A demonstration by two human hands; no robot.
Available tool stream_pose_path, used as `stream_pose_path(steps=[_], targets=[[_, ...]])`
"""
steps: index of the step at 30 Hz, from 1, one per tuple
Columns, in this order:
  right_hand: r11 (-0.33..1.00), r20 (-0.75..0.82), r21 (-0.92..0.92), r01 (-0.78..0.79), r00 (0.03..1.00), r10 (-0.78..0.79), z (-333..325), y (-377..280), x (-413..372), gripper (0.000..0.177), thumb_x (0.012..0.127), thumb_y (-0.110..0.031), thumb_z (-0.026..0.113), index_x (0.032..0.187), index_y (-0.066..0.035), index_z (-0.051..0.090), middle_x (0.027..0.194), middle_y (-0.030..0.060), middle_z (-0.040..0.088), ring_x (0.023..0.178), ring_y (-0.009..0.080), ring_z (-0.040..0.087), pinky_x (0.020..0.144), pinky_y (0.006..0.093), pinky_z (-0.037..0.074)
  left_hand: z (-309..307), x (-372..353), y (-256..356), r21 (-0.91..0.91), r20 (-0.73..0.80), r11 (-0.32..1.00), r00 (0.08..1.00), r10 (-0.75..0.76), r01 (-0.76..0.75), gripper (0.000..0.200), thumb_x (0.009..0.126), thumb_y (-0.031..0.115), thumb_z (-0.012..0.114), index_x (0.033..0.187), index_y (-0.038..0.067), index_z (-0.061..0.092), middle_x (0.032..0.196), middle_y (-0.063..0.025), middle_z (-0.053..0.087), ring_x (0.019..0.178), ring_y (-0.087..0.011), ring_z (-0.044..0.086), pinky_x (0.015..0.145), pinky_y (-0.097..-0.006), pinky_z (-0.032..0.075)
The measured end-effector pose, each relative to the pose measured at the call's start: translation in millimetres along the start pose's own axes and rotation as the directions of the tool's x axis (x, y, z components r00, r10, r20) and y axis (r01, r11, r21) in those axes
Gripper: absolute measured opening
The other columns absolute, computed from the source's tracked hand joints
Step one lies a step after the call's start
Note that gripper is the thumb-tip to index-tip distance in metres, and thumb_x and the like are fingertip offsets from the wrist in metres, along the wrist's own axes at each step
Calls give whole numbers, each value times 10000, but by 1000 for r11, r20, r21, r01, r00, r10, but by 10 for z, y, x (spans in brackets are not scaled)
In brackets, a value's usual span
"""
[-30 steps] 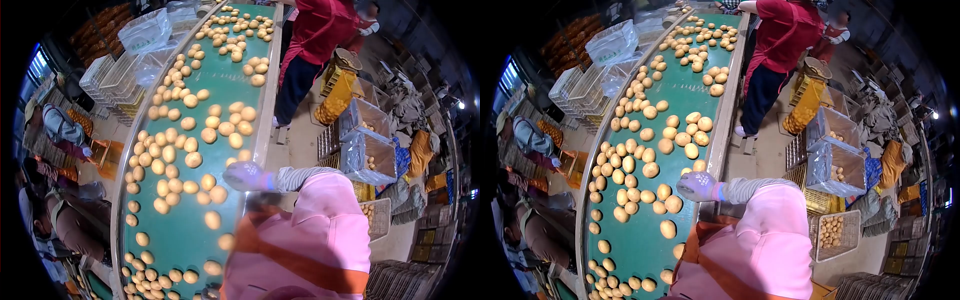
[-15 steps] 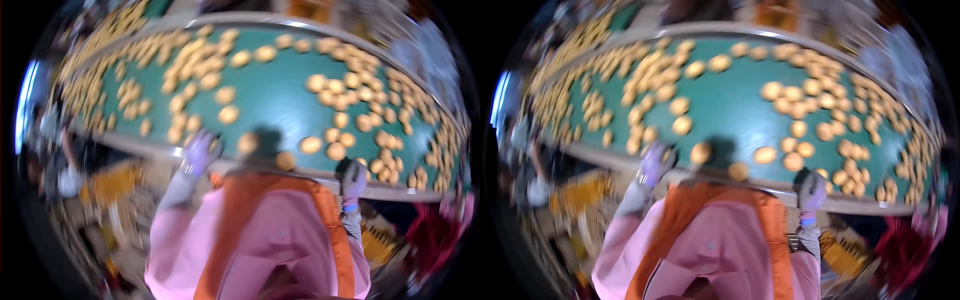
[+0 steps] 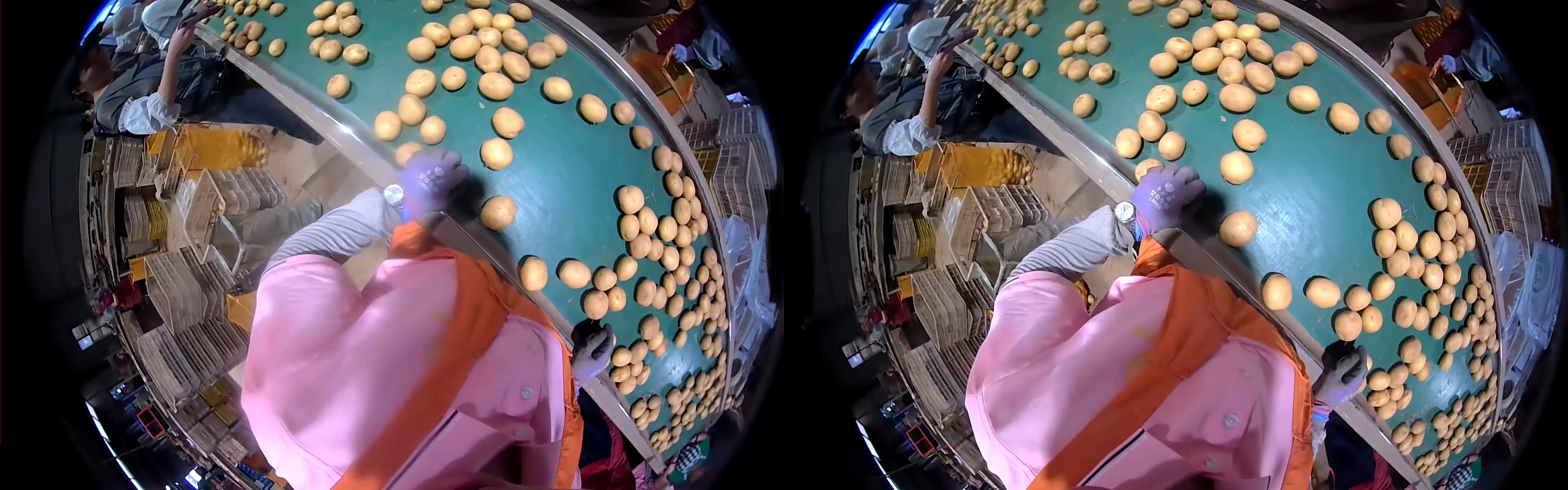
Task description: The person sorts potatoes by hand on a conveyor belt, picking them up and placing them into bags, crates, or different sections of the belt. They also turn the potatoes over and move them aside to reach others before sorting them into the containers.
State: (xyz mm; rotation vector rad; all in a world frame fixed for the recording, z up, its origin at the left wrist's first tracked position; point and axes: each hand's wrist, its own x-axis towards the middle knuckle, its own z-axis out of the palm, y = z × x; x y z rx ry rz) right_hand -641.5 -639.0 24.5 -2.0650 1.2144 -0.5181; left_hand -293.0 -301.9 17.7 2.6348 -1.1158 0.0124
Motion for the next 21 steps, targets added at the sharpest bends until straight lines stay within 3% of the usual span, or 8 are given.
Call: stream_pose_path(steps=[5,7,11,14,17,19,21], targets=[[999,-17,-27,16,1000,-16,7,-39,-33,427,1054,-301,538,1277,59,593,1190,141,649,1083,206,595,980,331,459,67,-6,12,40,-98,999,995,12,-8,147,846,284,676,929,168,638,913,-50,568,839,-273,604,672,-437,474],[999,12,-9,-37,999,37,12,-88,-35,426,1055,-299,533,1284,55,592,1201,146,647,1090,218,596,984,341,457,64,-1,-7,40,-100,999,995,27,-23,146,851,287,675,926,167,639,911,-50,570,838,-272,606,674,-437,475],[998,4,-60,-2,1000,2,111,-102,-56,423,1054,-291,529,1306,45,583,1211,151,643,1099,231,595,993,353,455,4,2,-157,45,-64,999,998,10,-7,144,852,284,677,918,161,643,902,-50,577,841,-269,614,679,-429,484],[1000,66,-26,-6,998,8,235,-226,-102,429,1054,-285,523,1336,36,566,1241,154,633,1120,232,589,1003,359,450,39,-16,-369,31,-73,999,997,13,-11,146,849,283,680,920,160,645,895,-46,579,842,-265,619,676,-416,491],[998,15,46,38,999,-38,413,-491,-182,442,1056,-260,517,1382,39,519,1276,160,618,1141,228,581,1015,350,444,-41,-9,-521,27,-98,999,995,37,-34,153,843,292,684,917,164,645,897,-42,581,843,-260,624,671,-407,495],[973,26,230,23,999,-29,510,-657,-234,463,1056,-231,518,1430,36,468,1318,168,596,1173,229,568,1033,344,433,-29,-32,-638,60,-101,998,994,37,-31,154,841,296,685,918,168,645,905,-33,584,853,-248,624,672,-405,495],[980,9,195,37,999,-40,585,-647,-265,470,1057,-222,514,1446,34,451,1330,172,586,1186,232,562,1041,345,429,-73,-44,-716,91,-104,995,994,39,-29,156,839,300,687,919,173,645,912,-24,586,864,-237,624,674,-403,496]])
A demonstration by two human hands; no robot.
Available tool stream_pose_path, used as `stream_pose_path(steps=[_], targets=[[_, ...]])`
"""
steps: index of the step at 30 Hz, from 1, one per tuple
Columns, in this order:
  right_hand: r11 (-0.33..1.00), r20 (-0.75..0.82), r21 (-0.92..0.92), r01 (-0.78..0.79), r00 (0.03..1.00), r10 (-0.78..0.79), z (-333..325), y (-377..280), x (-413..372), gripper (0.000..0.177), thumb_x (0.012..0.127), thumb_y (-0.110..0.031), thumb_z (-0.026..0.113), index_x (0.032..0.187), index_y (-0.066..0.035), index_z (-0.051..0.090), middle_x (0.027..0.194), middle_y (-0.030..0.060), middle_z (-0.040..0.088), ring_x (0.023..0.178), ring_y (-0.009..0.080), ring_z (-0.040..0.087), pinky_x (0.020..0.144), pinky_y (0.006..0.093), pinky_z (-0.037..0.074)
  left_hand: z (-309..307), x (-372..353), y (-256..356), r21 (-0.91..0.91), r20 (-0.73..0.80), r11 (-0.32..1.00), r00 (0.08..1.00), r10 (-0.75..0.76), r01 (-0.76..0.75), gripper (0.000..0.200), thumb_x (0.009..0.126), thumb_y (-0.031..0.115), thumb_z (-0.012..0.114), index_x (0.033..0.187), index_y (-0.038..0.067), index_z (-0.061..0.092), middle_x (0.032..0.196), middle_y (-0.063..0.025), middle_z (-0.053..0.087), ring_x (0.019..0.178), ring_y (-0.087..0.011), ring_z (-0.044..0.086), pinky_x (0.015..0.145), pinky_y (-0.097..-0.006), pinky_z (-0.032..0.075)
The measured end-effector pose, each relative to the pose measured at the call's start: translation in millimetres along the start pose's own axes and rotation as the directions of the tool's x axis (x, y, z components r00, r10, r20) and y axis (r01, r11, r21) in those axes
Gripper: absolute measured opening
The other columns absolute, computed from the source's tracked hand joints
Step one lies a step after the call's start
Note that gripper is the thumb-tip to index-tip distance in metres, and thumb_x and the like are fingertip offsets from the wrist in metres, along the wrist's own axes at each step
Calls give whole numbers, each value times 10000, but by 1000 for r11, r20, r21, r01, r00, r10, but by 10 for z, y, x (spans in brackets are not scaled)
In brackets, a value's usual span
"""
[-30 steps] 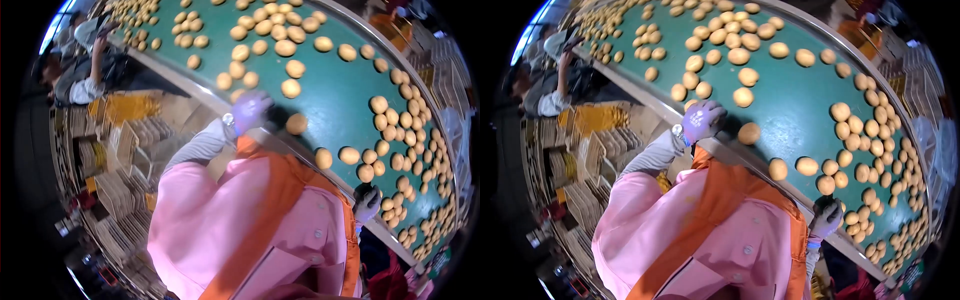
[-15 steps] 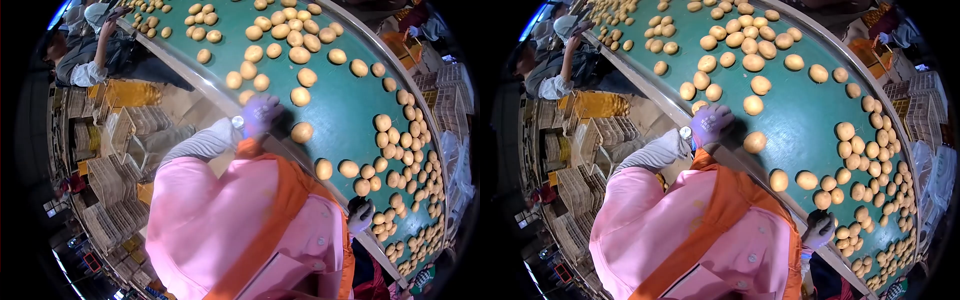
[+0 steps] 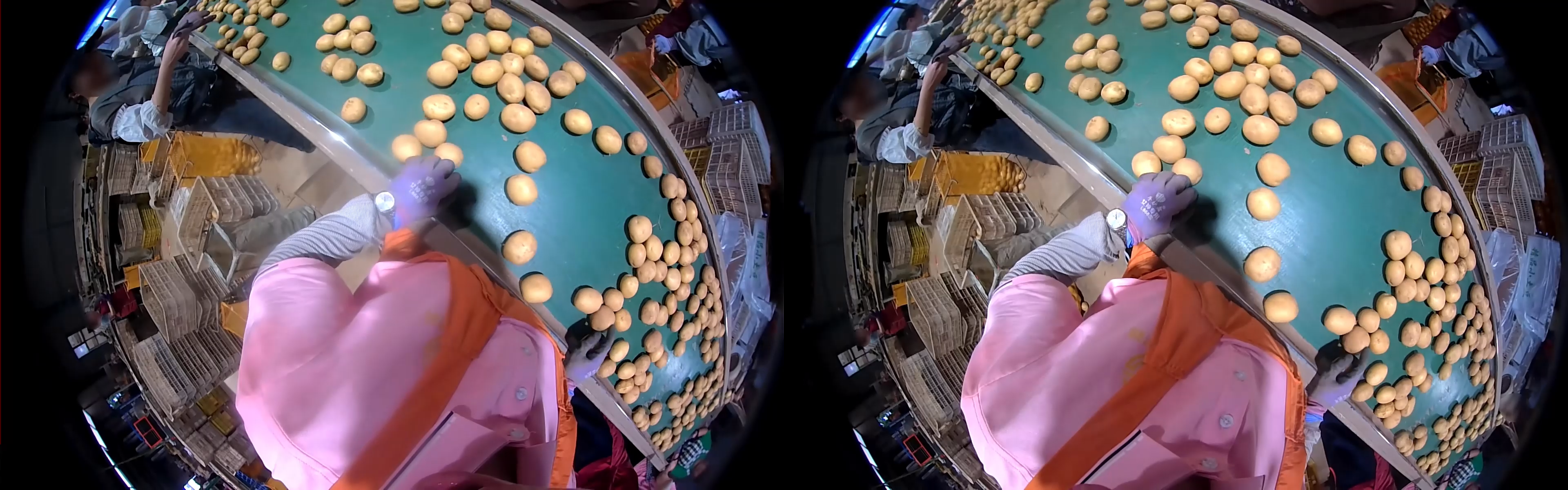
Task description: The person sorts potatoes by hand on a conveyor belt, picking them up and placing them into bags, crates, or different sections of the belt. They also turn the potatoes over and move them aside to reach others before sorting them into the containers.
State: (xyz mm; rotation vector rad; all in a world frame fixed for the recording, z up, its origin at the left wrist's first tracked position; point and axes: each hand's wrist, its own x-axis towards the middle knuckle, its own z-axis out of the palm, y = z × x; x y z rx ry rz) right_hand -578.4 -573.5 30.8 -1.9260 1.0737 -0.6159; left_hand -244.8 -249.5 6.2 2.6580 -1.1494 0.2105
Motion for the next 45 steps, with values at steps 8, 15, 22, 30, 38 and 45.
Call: stream_pose_path(steps=[8,15,22,30,38,45], targets=[[987,-30,-150,62,997,-67,309,-154,-113,448,1063,-191,513,1462,7,459,1393,176,558,1247,228,536,1064,337,414,-157,-41,-431,82,-71,988,988,136,-130,209,797,276,702,992,208,666,972,25,602,935,-203,613,739,-378,515],[1000,-63,-7,-2,998,1,601,-80,-210,446,1053,-214,545,1418,36,493,1349,153,578,1213,214,547,1055,334,413,-451,-56,-749,-135,9,985,994,-111,112,288,710,243,778,975,163,701,1071,-18,674,982,-266,656,778,-411,527],[998,-62,-13,-61,996,60,1269,-1029,-280,422,1042,-196,480,1371,64,523,1229,165,636,1081,232,595,962,352,467,-351,-199,-1263,-230,-257,970,955,-145,85,197,770,165,761,948,113,694,984,-91,687,887,-316,655,760,-437,542],[984,170,147,106,977,-131,2387,-1597,-23,440,1039,-242,473,1364,45,545,1058,158,691,980,250,659,897,368,510,-568,-138,-1671,-351,-261,935,954,-145,46,201,779,126,751,972,109,699,949,-93,685,889,-324,664,764,-432,555],[964,218,151,219,944,-249,2853,-1972,-319,444,1065,-297,469,1368,21,538,958,104,668,880,199,641,815,329,511,-575,-195,-2183,-415,-266,910,952,-149,26,203,779,138,749,974,113,698,972,-104,693,902,-333,660,775,-437,552],[931,51,362,55,996,-78,3025,-1926,-552,398,1072,-224,473,1359,46,528,909,44,640,839,116,575,801,265,485,-600,-237,-2592,-409,-230,909,955,-187,79,204,790,136,751,977,93,684,995,-128,697,893,-346,667,766,-442,556]])
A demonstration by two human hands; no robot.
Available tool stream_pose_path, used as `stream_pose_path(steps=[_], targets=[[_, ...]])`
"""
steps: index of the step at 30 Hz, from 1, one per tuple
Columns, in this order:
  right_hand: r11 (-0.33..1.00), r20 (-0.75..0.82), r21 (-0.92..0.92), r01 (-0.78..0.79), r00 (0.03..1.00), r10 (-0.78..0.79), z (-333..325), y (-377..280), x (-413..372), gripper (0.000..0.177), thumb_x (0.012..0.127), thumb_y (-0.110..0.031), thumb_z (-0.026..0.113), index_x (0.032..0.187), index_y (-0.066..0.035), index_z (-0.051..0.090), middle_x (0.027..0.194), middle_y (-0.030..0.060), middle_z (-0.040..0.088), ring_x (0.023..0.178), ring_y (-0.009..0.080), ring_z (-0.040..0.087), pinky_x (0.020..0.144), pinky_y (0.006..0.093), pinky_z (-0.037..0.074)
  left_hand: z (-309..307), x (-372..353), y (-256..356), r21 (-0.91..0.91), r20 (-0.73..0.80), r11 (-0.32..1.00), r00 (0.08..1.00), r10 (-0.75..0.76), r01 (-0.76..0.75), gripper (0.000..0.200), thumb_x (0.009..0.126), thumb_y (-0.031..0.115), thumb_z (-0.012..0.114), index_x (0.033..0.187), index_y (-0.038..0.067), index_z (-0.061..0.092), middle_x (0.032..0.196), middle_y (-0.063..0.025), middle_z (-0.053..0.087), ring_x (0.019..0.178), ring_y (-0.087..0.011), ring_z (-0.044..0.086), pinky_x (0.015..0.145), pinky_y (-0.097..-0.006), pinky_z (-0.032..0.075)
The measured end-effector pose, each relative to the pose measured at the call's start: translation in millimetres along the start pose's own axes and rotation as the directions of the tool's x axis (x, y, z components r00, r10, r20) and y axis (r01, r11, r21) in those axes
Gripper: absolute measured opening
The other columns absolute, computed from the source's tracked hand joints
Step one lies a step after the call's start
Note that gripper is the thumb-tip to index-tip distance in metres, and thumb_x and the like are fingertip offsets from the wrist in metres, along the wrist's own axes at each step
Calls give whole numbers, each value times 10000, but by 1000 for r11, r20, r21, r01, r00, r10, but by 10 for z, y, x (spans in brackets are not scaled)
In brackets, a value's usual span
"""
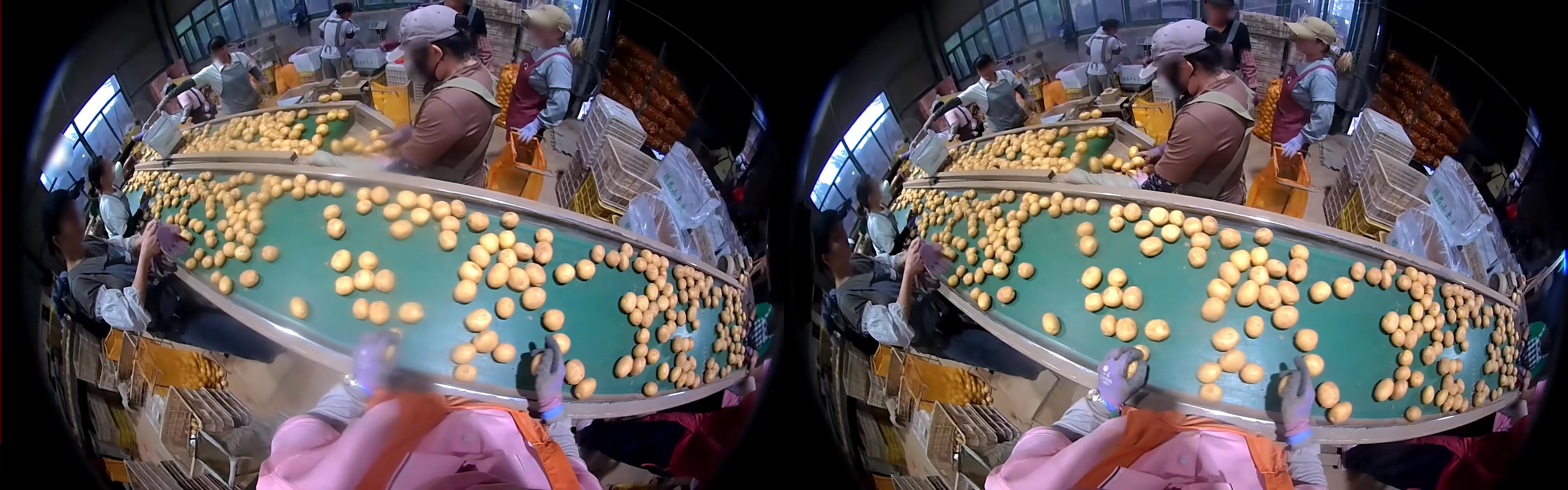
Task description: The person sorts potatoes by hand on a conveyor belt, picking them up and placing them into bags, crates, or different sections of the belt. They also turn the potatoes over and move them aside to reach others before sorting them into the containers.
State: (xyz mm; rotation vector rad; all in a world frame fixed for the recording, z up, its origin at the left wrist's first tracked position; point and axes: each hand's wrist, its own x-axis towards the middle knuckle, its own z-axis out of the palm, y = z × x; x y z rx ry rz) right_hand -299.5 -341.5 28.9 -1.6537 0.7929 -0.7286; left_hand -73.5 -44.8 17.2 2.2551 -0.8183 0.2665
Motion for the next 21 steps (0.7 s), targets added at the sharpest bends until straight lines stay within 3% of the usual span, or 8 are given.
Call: stream_pose_path(steps=[6,9,10,11,14,17,19,21], targets=[[995,-74,32,-98,992,100,774,-271,-50,424,1084,-261,428,1348,53,532,891,53,652,853,122,574,818,262,484,-125,24,-400,-211,-57,977,998,-29,16,197,803,113,743,986,72,684,968,-144,690,903,-357,666,778,-448,551],[1000,-33,-13,-4,999,4,1580,-410,-77,433,1069,-261,422,1332,63,538,1125,131,638,1029,198,596,888,330,497,-260,72,-553,-304,-56,952,997,-52,33,203,834,100,732,1025,47,688,984,-164,687,934,-375,665,811,-446,552],[991,158,112,-68,986,50,1761,-270,-104,427,1062,-255,439,1348,48,532,1273,166,595,1136,228,577,968,354,475,-221,83,-681,-322,-74,943,996,59,-80,226,842,98,732,1056,42,684,999,-171,686,947,-372,668,822,-438,551],[999,161,25,-48,986,43,2074,-538,-164,420,1062,-261,440,1355,21,542,1285,174,600,1164,250,577,997,365,459,-258,55,-795,-349,-77,919,983,168,-185,249,849,96,731,1086,36,680,1014,-177,685,959,-368,671,832,-431,549],[996,234,-87,-27,971,47,2888,-957,-261,417,1057,-281,446,1350,-9,567,1161,169,663,1099,266,616,992,365,466,-631,291,-1089,-616,218,786,970,106,53,294,878,97,704,1155,13,652,1045,-160,685,937,-287,685,802,-376,549],[984,302,114,-133,949,93,3547,-1347,-463,399,1052,-258,460,1330,8,566,1106,151,685,1015,217,651,918,326,498,-1193,599,-1247,-721,408,641,909,87,262,429,884,127,695,1280,-8,597,1026,-109,670,862,-175,644,762,-316,540],[998,219,34,56,974,-62,3965,-1375,-580,386,1050,-263,488,1326,-3,566,1089,141,701,1010,205,661,898,321,504,-1340,679,-1516,-674,369,734,897,241,81,567,860,132,717,1379,2,529,1076,-120,667,884,-184,644,774,-325,543],[991,152,48,-126,981,117,4272,-1352,-691,377,1048,-290,517,1315,-37,600,1208,105,668,1131,183,600,995,313,464,-1512,784,-1676,-690,351,723,888,296,32,652,841,134,731,1433,9,490,1133,-145,673,933,-211,666,795,-347,547]])
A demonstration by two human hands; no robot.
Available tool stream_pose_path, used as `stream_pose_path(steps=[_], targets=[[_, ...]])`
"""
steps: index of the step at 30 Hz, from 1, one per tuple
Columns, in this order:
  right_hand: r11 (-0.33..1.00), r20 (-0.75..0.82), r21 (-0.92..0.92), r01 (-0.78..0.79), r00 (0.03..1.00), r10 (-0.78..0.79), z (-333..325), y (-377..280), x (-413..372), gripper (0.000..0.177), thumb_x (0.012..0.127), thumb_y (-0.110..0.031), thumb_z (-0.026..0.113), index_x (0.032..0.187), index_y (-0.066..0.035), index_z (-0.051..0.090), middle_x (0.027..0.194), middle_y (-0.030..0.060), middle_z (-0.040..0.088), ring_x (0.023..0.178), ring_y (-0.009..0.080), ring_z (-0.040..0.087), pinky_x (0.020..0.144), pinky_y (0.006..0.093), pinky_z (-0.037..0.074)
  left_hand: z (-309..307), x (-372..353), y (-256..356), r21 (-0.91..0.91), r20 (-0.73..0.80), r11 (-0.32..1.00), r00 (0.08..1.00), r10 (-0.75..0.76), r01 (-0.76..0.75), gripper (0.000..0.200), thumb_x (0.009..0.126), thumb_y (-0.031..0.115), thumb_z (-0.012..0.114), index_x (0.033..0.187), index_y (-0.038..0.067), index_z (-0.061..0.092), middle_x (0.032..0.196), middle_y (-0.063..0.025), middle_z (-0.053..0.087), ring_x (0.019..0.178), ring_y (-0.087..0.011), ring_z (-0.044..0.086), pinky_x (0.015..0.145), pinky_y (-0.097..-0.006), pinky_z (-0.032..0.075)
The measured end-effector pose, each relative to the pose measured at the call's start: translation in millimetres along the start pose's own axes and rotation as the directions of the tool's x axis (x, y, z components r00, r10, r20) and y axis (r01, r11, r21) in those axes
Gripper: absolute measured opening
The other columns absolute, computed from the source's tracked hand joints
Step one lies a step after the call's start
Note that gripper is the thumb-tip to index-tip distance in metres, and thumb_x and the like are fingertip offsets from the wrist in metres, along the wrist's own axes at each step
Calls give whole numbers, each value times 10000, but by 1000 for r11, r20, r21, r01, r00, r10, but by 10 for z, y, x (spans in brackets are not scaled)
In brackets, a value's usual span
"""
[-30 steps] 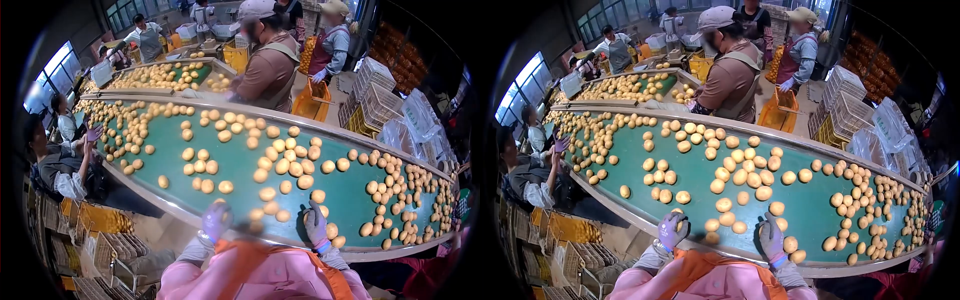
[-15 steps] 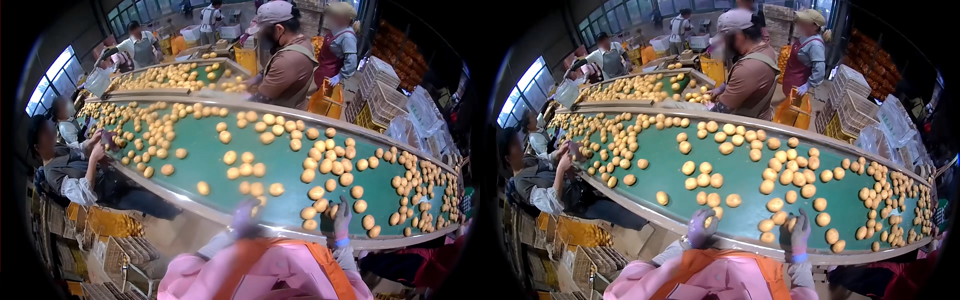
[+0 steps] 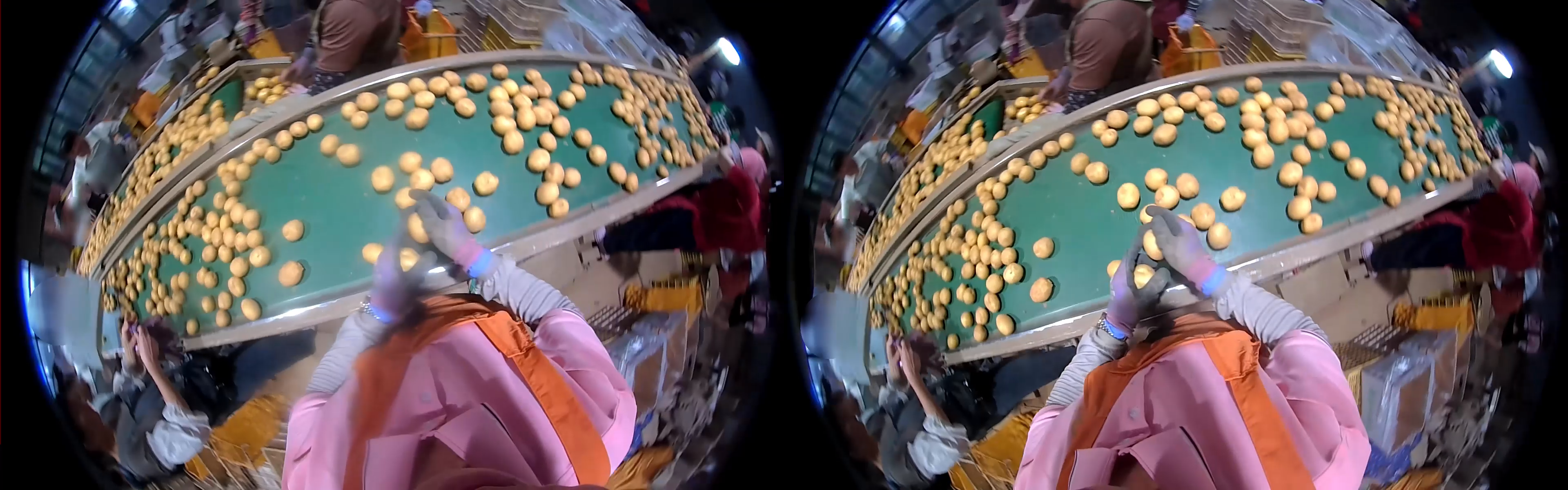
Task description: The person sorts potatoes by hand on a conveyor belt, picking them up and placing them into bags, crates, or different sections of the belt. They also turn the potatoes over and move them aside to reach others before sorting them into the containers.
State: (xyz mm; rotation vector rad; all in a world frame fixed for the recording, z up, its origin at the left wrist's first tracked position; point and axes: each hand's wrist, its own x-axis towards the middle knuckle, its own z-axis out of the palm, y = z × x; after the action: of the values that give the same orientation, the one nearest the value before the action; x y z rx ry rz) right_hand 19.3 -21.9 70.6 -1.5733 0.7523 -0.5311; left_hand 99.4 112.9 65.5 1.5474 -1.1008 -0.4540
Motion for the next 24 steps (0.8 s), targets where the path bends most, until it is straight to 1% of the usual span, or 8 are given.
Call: stream_pose_path(steps=[3,5,8,12,16,18,21,24], targets=[[1000,-106,23,5,994,-3,338,84,-137,412,1043,-313,516,1334,-29,586,1226,151,668,1150,243,617,997,354,469,-243,22,-264,193,37,963,982,183,-187,660,839,195,739,1427,23,494,1178,-197,676,1015,-307,691,829,-394,554],[998,-201,-50,28,979,-38,518,142,-241,435,1033,-319,533,1350,-24,575,1241,189,665,1166,281,629,1000,382,473,-425,85,-203,202,114,968,985,129,-150,654,840,233,741,1414,30,506,1161,-205,676,1008,-343,684,826,-415,555],[999,-118,10,-47,992,48,481,-78,-341,484,1050,-360,498,1381,-10,544,1307,187,625,1201,267,601,1022,354,464,-544,45,-389,413,131,864,957,257,-289,641,826,329,748,1368,53,546,1086,-197,676,939,-399,658,792,-456,550],[980,-60,201,-10,998,22,448,110,-329,515,1053,-349,520,1438,-8,489,1376,119,592,1228,185,563,1051,309,438,-726,186,-150,578,325,764,940,106,-286,526,827,366,731,1240,69,597,969,-118,627,882,-325,631,713,-442,522],[962,76,251,-108,993,91,425,53,-247,525,1046,-320,549,1452,2,467,1403,116,570,1248,180,540,1062,307,427,-832,150,-136,668,301,695,951,75,-266,496,846,385,704,1242,107,593,986,-81,618,905,-293,621,724,-436,511],[991,145,122,-46,989,28,358,5,-122,515,1046,-299,555,1454,1,465,1421,135,551,1271,189,524,1070,316,422,-935,120,-183,758,338,573,939,61,-310,491,855,391,690,1276,162,585,979,-52,607,899,-262,613,719,-422,499],[918,-112,-353,181,966,-233,34,171,330,528,1019,-286,592,1441,6,468,1355,187,582,1204,286,576,1036,364,449,-1145,115,-234,831,309,464,948,72,-306,498,853,398,691,1294,194,580,949,-34,600,884,-244,611,705,-410,492],[542,-202,-819,187,791,-578,-469,825,1003,506,1002,-299,562,1408,-6,493,1320,266,577,1150,443,581,983,490,482,-1336,69,-374,864,238,448,970,41,-231,506,846,377,697,1307,210,576,943,-30,597,875,-238,608,690,-405,486]])
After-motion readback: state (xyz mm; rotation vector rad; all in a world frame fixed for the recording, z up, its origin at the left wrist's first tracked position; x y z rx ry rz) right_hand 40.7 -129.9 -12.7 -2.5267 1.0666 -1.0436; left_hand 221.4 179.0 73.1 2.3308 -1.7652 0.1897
